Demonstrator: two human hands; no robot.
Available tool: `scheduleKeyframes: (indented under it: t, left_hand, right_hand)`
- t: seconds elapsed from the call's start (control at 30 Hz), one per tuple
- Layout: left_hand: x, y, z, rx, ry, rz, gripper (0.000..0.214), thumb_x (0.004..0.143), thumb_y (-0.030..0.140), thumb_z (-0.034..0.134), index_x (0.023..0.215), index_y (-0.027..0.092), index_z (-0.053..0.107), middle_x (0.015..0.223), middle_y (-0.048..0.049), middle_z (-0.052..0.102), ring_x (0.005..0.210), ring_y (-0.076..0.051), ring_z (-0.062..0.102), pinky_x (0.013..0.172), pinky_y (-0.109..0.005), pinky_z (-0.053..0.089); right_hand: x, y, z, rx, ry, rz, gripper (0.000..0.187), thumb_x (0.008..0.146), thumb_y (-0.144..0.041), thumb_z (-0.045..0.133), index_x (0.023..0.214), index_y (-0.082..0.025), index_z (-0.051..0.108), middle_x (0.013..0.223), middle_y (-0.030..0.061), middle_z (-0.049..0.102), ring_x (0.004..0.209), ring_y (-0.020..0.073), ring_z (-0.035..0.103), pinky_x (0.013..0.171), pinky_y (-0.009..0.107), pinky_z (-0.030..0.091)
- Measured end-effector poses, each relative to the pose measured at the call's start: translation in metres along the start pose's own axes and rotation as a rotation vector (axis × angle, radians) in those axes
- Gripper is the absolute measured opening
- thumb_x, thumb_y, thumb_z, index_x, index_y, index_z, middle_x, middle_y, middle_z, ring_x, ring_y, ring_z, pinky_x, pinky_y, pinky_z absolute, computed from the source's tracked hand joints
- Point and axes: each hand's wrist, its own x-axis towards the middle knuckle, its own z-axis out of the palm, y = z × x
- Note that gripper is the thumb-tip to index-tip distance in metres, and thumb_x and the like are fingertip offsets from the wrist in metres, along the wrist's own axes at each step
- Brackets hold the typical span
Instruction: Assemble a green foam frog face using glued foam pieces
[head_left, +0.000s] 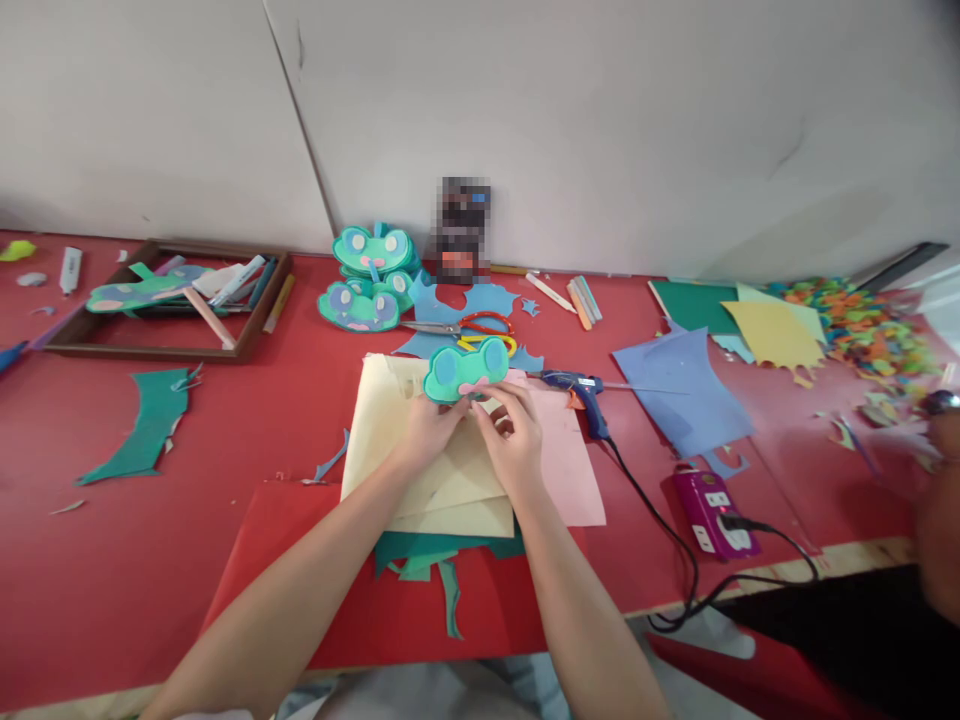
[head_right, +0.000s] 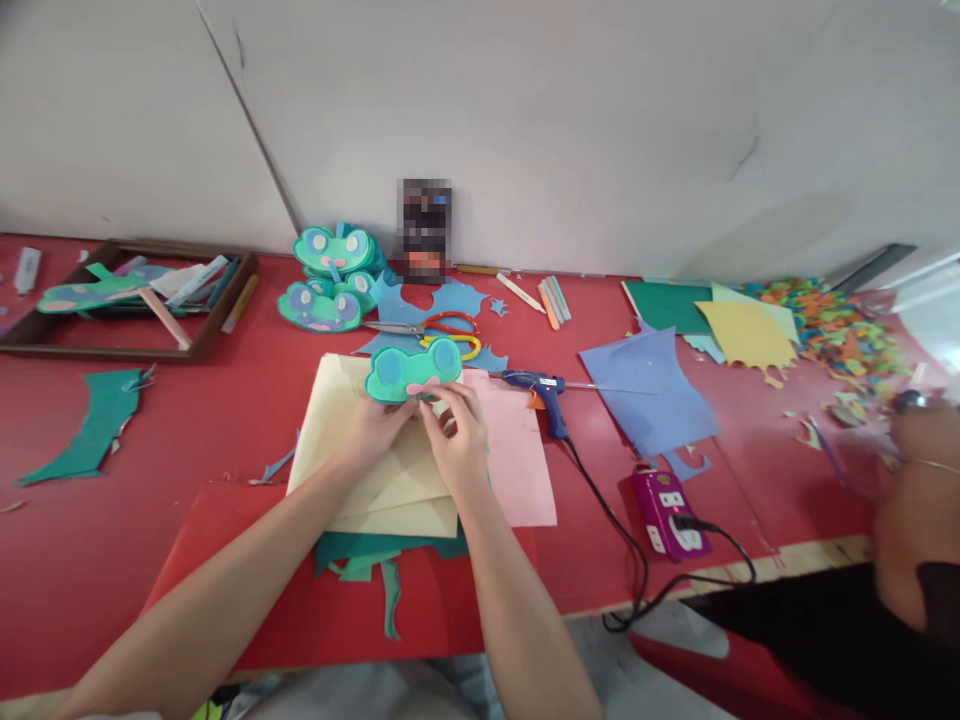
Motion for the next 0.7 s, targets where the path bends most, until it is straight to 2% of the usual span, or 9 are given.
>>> scheduleKeyframes:
  t: [0.23, 0.37, 0.57, 0.7]
  left_hand:
    - [-0.004, -0.002, 0.003, 0.017, -0.114, 0.035, 0.032, 0.082, 0.036, 0.051, 0.107, 0.02, 0.063, 0.103, -0.0061, 0.069, 0.1, -0.025, 0.062, 0.09, -0.037, 0.048]
    - [-0.005, 0.001, 0.004, 0.088, -0.102, 0.039, 0.03, 0.084, 0.035, 0.046, 0.1, 0.017, 0.064, 0.097, -0.0062, 0.069, 0.099, -0.024, 0.062, 0.085, -0.033, 0.048]
    - [-0.007, 0.005, 0.003, 0.258, -0.098, 0.011, 0.031, 0.085, 0.033, 0.039, 0.074, 0.015, 0.062, 0.07, -0.0042, 0.067, 0.069, -0.018, 0.063, 0.063, -0.027, 0.047]
    - [-0.01, 0.01, 0.003, 0.349, -0.131, 0.039, 0.029, 0.085, 0.033, 0.04, 0.071, 0.016, 0.061, 0.063, -0.0018, 0.063, 0.061, -0.016, 0.06, 0.059, -0.025, 0.044]
  right_hand:
    - [0.003, 0.003, 0.001, 0.056, 0.035, 0.054, 0.021, 0.082, -0.032, 0.057, 0.1, -0.022, 0.06, 0.106, 0.0057, 0.054, 0.063, 0.0081, 0.053, 0.048, 0.021, 0.045]
    - [0.004, 0.008, 0.001, 0.054, 0.037, 0.04, 0.019, 0.084, -0.029, 0.054, 0.1, -0.023, 0.06, 0.106, 0.0055, 0.055, 0.064, 0.0082, 0.054, 0.05, 0.021, 0.046]
    - [0.001, 0.01, 0.001, -0.03, 0.069, -0.001, 0.019, 0.085, -0.03, 0.053, 0.1, -0.022, 0.062, 0.099, 0.0052, 0.059, 0.06, 0.0088, 0.053, 0.051, 0.023, 0.046]
    - [0.002, 0.01, 0.0, -0.04, 0.125, 0.044, 0.018, 0.084, -0.034, 0.054, 0.088, -0.02, 0.063, 0.086, 0.0036, 0.061, 0.064, 0.0111, 0.055, 0.055, 0.023, 0.045]
